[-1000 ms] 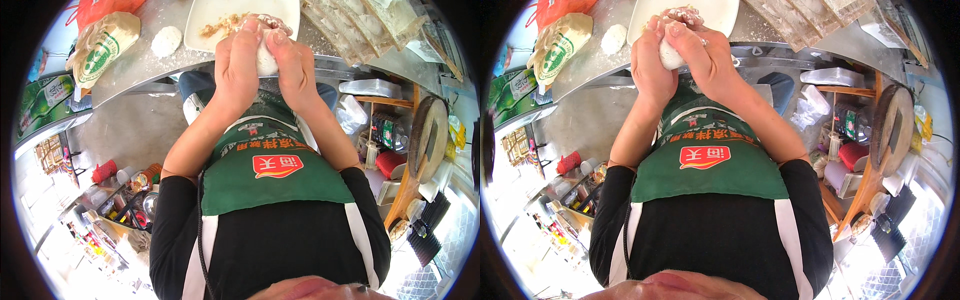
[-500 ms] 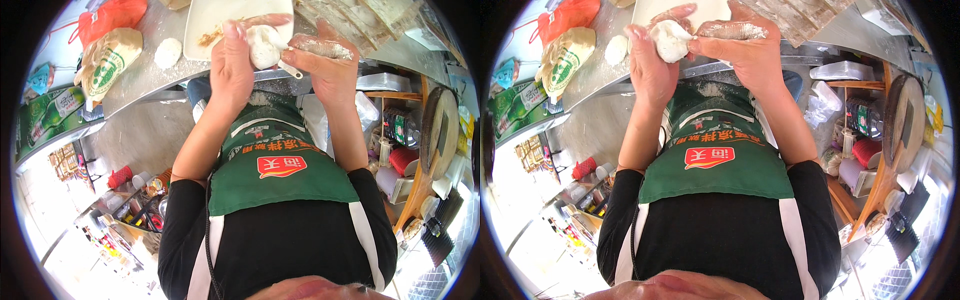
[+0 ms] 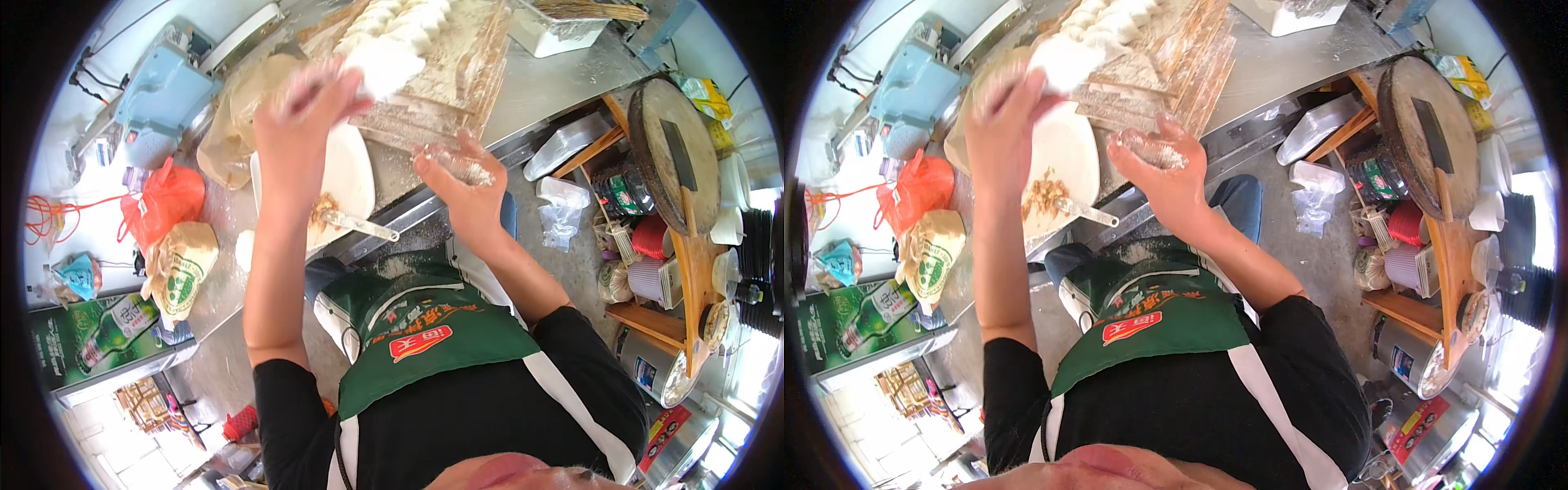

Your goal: The person repeatedly scoops filling onto round dough wrappers, folds and seals them into dumplings, and places the finished dumplings on a tray. The process continues throughout the clip with consistent hand motions.

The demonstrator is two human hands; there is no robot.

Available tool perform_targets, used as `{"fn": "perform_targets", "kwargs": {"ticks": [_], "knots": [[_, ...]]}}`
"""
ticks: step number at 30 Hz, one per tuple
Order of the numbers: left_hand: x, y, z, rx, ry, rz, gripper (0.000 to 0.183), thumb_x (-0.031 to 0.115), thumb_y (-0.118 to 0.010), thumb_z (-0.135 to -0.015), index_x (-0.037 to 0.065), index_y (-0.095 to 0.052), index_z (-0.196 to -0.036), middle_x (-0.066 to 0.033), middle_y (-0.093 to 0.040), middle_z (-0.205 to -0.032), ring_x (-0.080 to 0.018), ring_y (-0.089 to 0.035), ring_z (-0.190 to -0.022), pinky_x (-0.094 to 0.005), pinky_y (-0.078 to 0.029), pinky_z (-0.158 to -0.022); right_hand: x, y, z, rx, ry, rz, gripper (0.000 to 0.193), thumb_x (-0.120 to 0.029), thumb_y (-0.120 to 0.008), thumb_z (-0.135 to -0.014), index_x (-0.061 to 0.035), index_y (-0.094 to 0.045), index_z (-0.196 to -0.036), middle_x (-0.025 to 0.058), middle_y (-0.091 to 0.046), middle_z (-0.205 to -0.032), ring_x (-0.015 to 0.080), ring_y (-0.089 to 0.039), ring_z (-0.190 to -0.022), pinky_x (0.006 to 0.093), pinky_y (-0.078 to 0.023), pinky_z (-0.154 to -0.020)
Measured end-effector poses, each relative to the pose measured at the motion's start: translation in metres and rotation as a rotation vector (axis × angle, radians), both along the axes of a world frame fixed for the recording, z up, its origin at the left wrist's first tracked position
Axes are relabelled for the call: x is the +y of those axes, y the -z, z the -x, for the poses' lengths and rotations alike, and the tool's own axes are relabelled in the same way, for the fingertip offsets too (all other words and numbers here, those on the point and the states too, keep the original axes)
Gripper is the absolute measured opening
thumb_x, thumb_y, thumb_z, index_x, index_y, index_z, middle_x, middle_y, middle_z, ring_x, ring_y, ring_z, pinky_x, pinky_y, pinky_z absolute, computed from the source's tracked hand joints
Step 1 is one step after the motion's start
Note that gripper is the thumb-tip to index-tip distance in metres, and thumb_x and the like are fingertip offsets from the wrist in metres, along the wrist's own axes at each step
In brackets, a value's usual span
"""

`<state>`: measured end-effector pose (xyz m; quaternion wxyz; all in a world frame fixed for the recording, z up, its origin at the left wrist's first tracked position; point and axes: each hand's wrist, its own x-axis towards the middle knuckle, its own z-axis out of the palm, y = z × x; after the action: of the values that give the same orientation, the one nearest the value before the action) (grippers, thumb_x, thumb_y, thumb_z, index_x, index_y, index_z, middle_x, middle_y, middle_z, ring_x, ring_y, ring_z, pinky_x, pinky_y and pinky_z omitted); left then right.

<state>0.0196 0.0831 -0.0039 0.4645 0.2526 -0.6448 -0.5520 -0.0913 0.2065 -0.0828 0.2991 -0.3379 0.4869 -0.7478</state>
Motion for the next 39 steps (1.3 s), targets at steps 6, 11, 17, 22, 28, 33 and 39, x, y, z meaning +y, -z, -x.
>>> {"fn": "perform_targets", "kwargs": {"ticks": [6, 11, 17, 22, 28, 33, 39], "knots": [[-0.083, -0.046, 0.111, -0.413, -0.101, 0.810, 0.022, 0.020, -0.065, -0.082, 0.004, -0.068, -0.095, -0.0149, -0.067, -0.092, -0.0251, -0.066, -0.083, -0.0351, -0.051, -0.072, 0.008, 0.004, 0.009, -0.019, -0.040, -0.059, 0.014, -0.005, -0.070, -0.077, 0.0046, -0.069, -0.087, 0.0073, -0.066, -0.089, 0.0101, -0.057, -0.085, 0.0238, -0.044, -0.079], [-0.099, -0.040, 0.167, -0.626, -0.095, 0.831, 0.022, 0.026, -0.065, -0.078, 0.007, -0.071, -0.086, -0.0163, -0.067, -0.079, -0.0315, -0.065, -0.076, -0.0399, -0.050, -0.070, 0.013, 0.001, 0.015, -0.109, -0.038, -0.036, 0.012, -0.003, -0.069, -0.077, 0.0061, -0.068, -0.085, 0.0066, -0.060, -0.093, 0.0106, -0.056, -0.085, 0.0226, -0.043, -0.075], [-0.095, -0.030, 0.179, -0.763, -0.202, 0.893, 0.019, 0.027, -0.065, -0.078, 0.011, -0.071, -0.084, -0.0164, -0.067, -0.079, -0.0326, -0.064, -0.078, -0.0433, -0.049, -0.068, 0.017, 0.006, 0.025, 0.101, -0.011, -0.053, 0.011, -0.003, -0.069, -0.077, 0.0048, -0.068, -0.085, 0.0070, -0.059, -0.093, 0.0116, -0.054, -0.084, 0.0241, -0.042, -0.072], [-0.102, -0.019, 0.186, -0.788, -0.206, 0.934, 0.016, 0.026, -0.064, -0.077, 0.012, -0.069, -0.082, -0.0150, -0.066, -0.079, -0.0325, -0.064, -0.078, -0.0429, -0.049, -0.067, 0.017, 0.002, 0.024, 0.105, -0.002, -0.045, 0.012, -0.004, -0.069, -0.077, 0.0044, -0.069, -0.086, 0.0074, -0.060, -0.090, 0.0122, -0.053, -0.084, 0.0246, -0.042, -0.072], [-0.118, -0.007, 0.194, -0.641, -0.196, 0.959, 0.015, 0.025, -0.065, -0.075, 0.012, -0.068, -0.081, -0.0148, -0.066, -0.079, -0.0329, -0.064, -0.077, -0.0431, -0.049, -0.067, 0.016, 0.003, 0.020, 0.056, 0.003, -0.025, 0.013, -0.004, -0.070, -0.076, 0.0046, -0.069, -0.086, 0.0078, -0.061, -0.089, 0.0123, -0.054, -0.083, 0.0246, -0.042, -0.072], [-0.121, -0.010, 0.195, -0.705, -0.121, 0.906, 0.016, 0.025, -0.066, -0.074, 0.011, -0.068, -0.082, -0.0144, -0.066, -0.080, -0.0332, -0.063, -0.079, -0.0445, -0.049, -0.068, 0.016, 0.003, 0.020, 0.096, -0.005, -0.035, 0.012, -0.003, -0.069, -0.076, 0.0046, -0.069, -0.086, 0.0075, -0.061, -0.090, 0.0118, -0.055, -0.082, 0.0241, -0.042, -0.072], [-0.117, -0.011, 0.190, -0.755, -0.177, 0.955, 0.016, 0.023, -0.066, -0.073, 0.008, -0.067, -0.081, -0.0178, -0.066, -0.079, -0.0360, -0.063, -0.079, -0.0459, -0.049, -0.069, 0.015, 0.003, 0.018, 0.096, -0.013, -0.049, 0.011, -0.002, -0.069, -0.076, 0.0037, -0.069, -0.085, 0.0073, -0.063, -0.089, 0.0113, -0.055, -0.081, 0.0240, -0.043, -0.072]]}}
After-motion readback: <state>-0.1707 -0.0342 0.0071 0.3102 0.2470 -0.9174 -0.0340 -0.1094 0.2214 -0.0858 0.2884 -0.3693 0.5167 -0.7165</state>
